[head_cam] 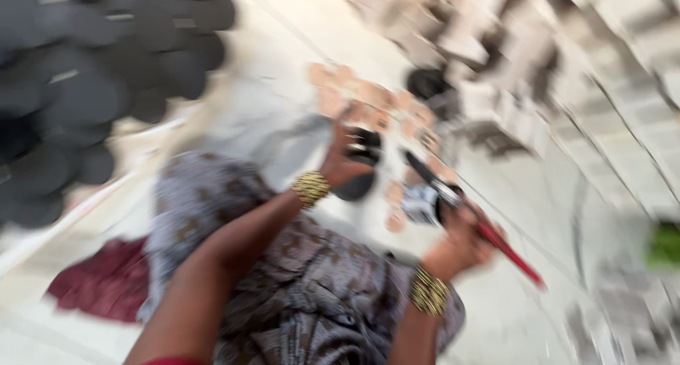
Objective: The person sits on the floor painting round wooden discs black. They hold each disc in one hand, dip a paintbrush into a can of black paint, brush paint over the disc's face and edges, and set the finished disc aside with a pile of already painted discs.
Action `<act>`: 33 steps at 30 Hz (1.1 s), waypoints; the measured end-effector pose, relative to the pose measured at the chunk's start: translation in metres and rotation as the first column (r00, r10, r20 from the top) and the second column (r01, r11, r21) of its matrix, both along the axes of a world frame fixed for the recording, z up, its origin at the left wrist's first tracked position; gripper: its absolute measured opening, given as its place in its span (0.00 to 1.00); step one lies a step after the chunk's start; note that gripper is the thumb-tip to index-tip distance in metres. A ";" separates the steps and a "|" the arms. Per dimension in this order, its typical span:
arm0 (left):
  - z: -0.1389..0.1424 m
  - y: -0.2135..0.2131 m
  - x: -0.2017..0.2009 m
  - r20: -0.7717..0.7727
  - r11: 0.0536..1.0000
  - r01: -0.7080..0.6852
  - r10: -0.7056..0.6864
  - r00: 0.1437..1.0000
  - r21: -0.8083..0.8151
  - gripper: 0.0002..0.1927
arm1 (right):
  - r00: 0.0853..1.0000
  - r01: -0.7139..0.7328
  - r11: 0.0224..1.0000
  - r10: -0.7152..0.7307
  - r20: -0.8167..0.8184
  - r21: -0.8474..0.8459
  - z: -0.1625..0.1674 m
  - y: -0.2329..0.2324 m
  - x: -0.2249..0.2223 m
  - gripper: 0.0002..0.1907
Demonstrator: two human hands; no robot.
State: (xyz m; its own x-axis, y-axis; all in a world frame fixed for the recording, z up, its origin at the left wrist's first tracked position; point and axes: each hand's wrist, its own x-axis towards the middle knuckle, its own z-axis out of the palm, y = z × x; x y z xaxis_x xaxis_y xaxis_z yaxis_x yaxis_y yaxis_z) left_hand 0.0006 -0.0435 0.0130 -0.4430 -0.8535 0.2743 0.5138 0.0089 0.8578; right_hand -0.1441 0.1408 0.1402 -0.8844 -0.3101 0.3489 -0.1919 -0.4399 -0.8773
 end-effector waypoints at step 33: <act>-0.001 0.003 0.629 0.798 0.612 -0.535 0.557 -0.232 -0.583 0.75 | 0.870 -0.469 0.848 0.492 -0.036 0.245 -0.143 -0.002 -0.067 0.20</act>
